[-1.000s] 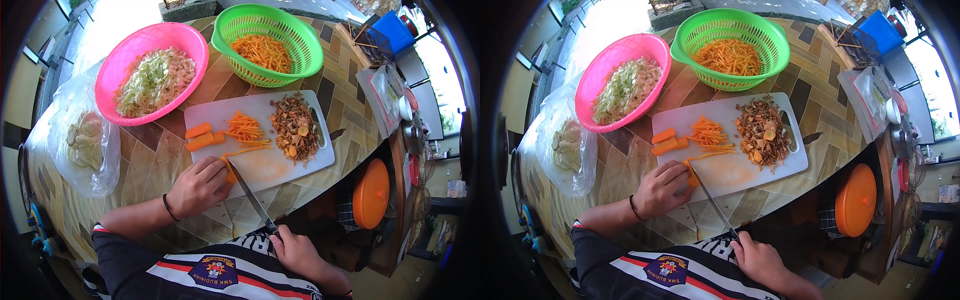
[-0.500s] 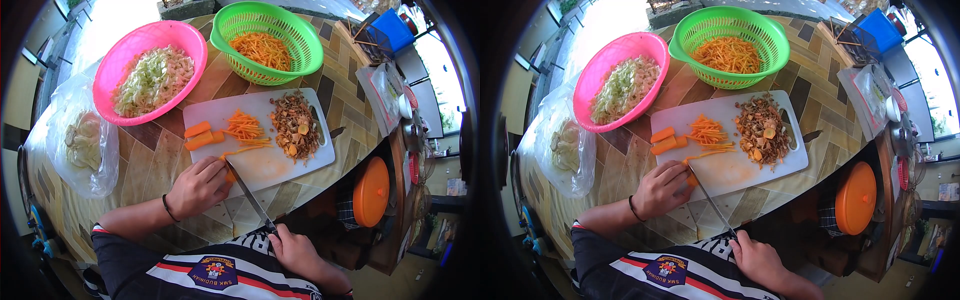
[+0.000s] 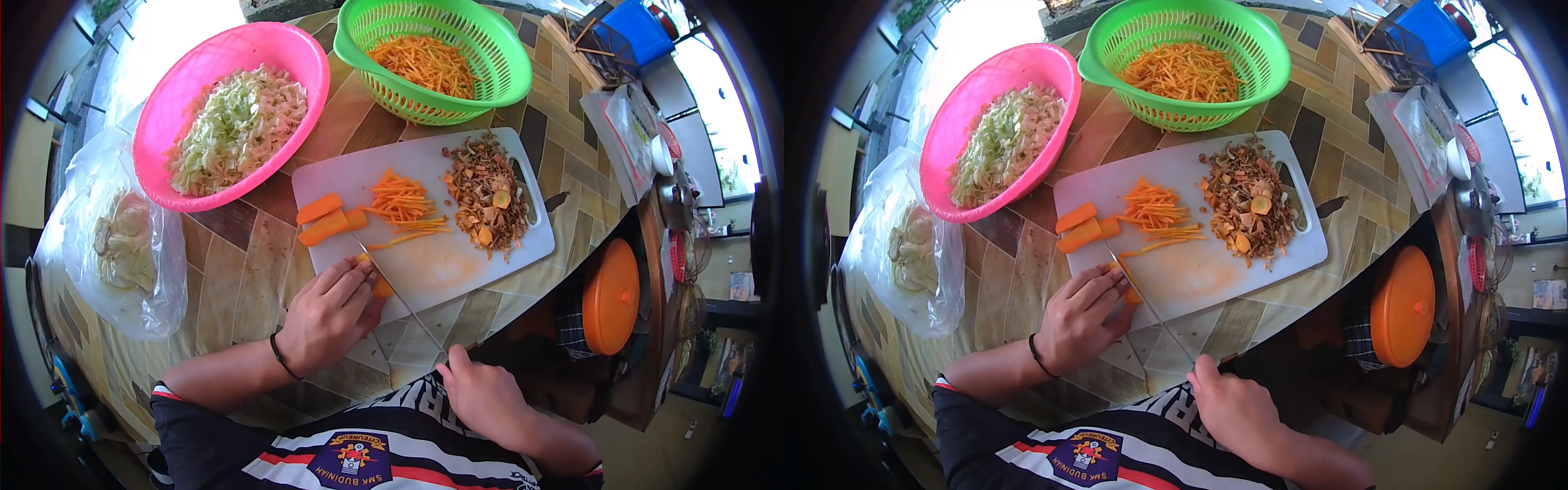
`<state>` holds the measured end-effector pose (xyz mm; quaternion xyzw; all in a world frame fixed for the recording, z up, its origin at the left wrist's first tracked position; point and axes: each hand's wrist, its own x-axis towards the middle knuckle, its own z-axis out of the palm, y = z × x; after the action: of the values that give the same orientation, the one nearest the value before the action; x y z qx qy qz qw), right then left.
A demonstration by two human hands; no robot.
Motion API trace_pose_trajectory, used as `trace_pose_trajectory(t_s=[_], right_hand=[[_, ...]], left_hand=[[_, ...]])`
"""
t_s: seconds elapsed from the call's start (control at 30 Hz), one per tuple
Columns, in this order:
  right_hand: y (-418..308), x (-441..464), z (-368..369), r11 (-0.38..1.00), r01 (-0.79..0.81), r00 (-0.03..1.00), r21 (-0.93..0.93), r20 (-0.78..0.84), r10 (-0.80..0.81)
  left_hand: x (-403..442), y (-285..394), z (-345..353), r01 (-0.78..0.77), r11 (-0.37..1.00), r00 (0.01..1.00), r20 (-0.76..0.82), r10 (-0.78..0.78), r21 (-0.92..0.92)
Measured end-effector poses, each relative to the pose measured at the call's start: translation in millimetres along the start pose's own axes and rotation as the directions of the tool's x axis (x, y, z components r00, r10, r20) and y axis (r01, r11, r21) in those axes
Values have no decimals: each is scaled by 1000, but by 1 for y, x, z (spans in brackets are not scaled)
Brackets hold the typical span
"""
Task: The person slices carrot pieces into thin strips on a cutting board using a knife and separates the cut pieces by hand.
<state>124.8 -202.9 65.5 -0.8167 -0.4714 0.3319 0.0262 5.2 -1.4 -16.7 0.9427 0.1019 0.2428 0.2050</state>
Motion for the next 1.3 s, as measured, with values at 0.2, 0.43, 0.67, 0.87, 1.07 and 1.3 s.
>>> trace_pose_trajectory(t_s=[0.2, 0.43, 0.67, 0.87, 1.07, 1.3], right_hand=[[5, -8, 3, 1000, -20, 1000, 6, 10, 20], [20, -26, 2, 999, -26, 1000, 19, 17, 26], [43, -42, -8, 1000, -17, 999, 2, -35, 17], [65, -44, -4, 993, 93, 973, -76, -207, -107], [84, -39, -15, 943, 132, 898, -305, -366, -244], [104, -33, -28, 920, 75, 864, -385, -436, -253]], left_hand=[[2, 0, -1, -12, 1000, 1000, -12, 12, -2], [6, -1, -4, -11, 999, 997, -73, 8, -44], [12, -4, -14, -11, 994, 1000, -18, 9, -105], [25, -5, -21, 89, 993, 995, 52, -85, -78], [56, -8, -27, -38, 997, 962, 266, 55, -70], [64, -6, -15, -53, 994, 928, 362, 85, -99]])
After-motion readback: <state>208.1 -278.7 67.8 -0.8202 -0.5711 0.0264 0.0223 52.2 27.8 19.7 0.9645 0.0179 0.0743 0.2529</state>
